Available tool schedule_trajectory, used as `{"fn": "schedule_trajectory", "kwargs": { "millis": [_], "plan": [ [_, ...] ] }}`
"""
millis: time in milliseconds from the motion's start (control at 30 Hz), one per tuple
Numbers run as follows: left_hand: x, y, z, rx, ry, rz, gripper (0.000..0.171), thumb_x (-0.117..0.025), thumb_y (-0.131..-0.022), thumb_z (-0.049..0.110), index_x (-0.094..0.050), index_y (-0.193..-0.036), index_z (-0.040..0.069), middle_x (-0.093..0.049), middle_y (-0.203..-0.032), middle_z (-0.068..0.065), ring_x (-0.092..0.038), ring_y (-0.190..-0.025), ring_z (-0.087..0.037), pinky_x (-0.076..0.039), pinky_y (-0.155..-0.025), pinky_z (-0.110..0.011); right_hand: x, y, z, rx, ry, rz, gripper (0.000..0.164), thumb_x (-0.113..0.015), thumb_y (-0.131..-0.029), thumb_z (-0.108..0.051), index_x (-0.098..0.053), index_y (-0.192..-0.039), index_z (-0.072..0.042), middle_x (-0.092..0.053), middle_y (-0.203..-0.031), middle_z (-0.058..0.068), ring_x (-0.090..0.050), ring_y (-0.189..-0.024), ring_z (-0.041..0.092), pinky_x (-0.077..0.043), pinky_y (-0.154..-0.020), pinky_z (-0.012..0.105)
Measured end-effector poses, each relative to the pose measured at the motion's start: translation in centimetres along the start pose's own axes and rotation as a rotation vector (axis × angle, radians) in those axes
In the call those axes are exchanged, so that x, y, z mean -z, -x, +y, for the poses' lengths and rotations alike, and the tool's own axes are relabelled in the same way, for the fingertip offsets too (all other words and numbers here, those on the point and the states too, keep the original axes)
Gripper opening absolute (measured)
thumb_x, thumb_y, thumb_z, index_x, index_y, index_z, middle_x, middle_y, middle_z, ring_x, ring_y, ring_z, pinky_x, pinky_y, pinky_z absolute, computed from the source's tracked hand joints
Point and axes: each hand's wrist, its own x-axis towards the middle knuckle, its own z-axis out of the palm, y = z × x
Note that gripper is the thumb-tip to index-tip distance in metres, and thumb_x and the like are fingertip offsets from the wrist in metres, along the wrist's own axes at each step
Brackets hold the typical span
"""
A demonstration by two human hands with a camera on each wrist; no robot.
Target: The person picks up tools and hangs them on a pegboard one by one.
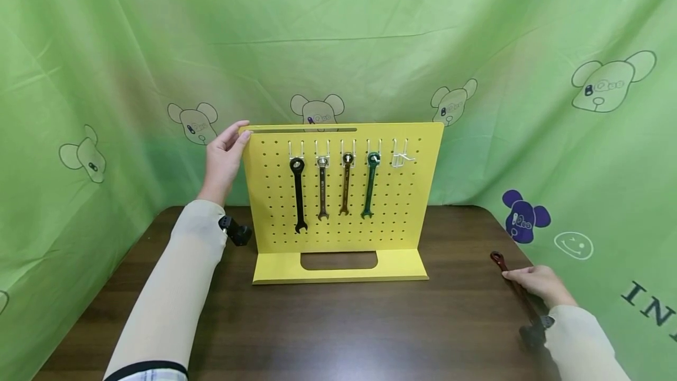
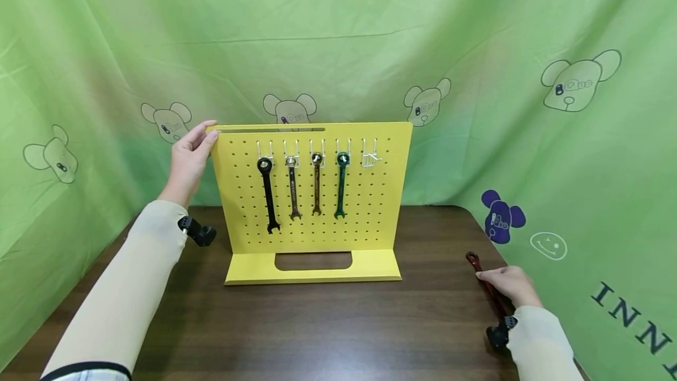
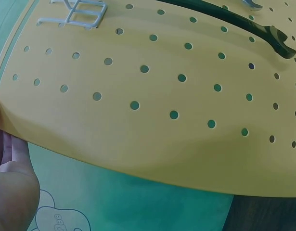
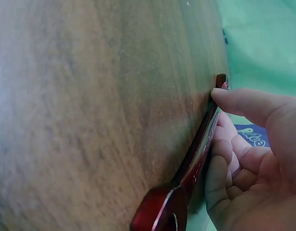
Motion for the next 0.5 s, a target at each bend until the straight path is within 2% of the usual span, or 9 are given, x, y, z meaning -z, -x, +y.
{"fn": "schedule_trajectory", "kwargs": {
  "millis": [100, 200, 333, 500],
  "plan": [
    [-0.02, -0.03, -0.03, 0.001, 0.001, 0.000, 0.033, -0.067, -0.098, 0.029, -0.069, -0.129, 0.021, -0.065, -0.117, -0.004, -0.058, -0.099, -0.011, -0.051, -0.087, -0.022, -0.02, -0.06, 0.05, -0.005, -0.021, -0.005, 0.048, -0.067, -0.094, -0.033, -0.069, -0.111, 0.012, -0.067, -0.095, 0.020, -0.056, -0.084, 0.015, -0.049, -0.073, 0.032],
    [-0.02, -0.09, -0.10, -0.002, -0.002, -0.001, 0.034, -0.066, -0.098, 0.029, -0.069, -0.131, 0.020, -0.065, -0.116, -0.003, -0.058, -0.099, -0.011, -0.051, -0.086, -0.022, -0.02, 0.00, -0.08, -0.014, -0.038, -0.005, 0.048, -0.067, -0.094, -0.032, -0.069, -0.111, 0.013, -0.064, -0.089, 0.008, -0.053, -0.082, 0.013, -0.048, -0.071, 0.028],
    [0.01, -0.11, -0.17, -0.005, -0.003, 0.000, 0.035, -0.066, -0.098, 0.029, -0.068, -0.132, 0.018, -0.065, -0.115, -0.002, -0.058, -0.098, -0.011, -0.051, -0.086, -0.022, 0.04, 0.12, -0.35, -0.015, -0.054, -0.016, 0.048, -0.066, -0.094, -0.031, -0.068, -0.112, 0.013, -0.064, -0.094, 0.012, -0.054, -0.081, 0.013, -0.049, -0.069, 0.027],
    [0.02, -0.13, -0.27, -0.011, -0.004, 0.004, 0.034, -0.066, -0.098, 0.030, -0.068, -0.131, 0.020, -0.065, -0.113, -0.002, -0.059, -0.097, -0.012, -0.052, -0.084, -0.020, 0.18, 0.26, -0.56, -0.019, -0.025, -0.039, 0.050, -0.063, -0.097, -0.032, -0.066, -0.116, 0.014, -0.060, -0.114, 0.036, -0.059, -0.089, 0.024, -0.050, -0.075, 0.035]
  ]
}}
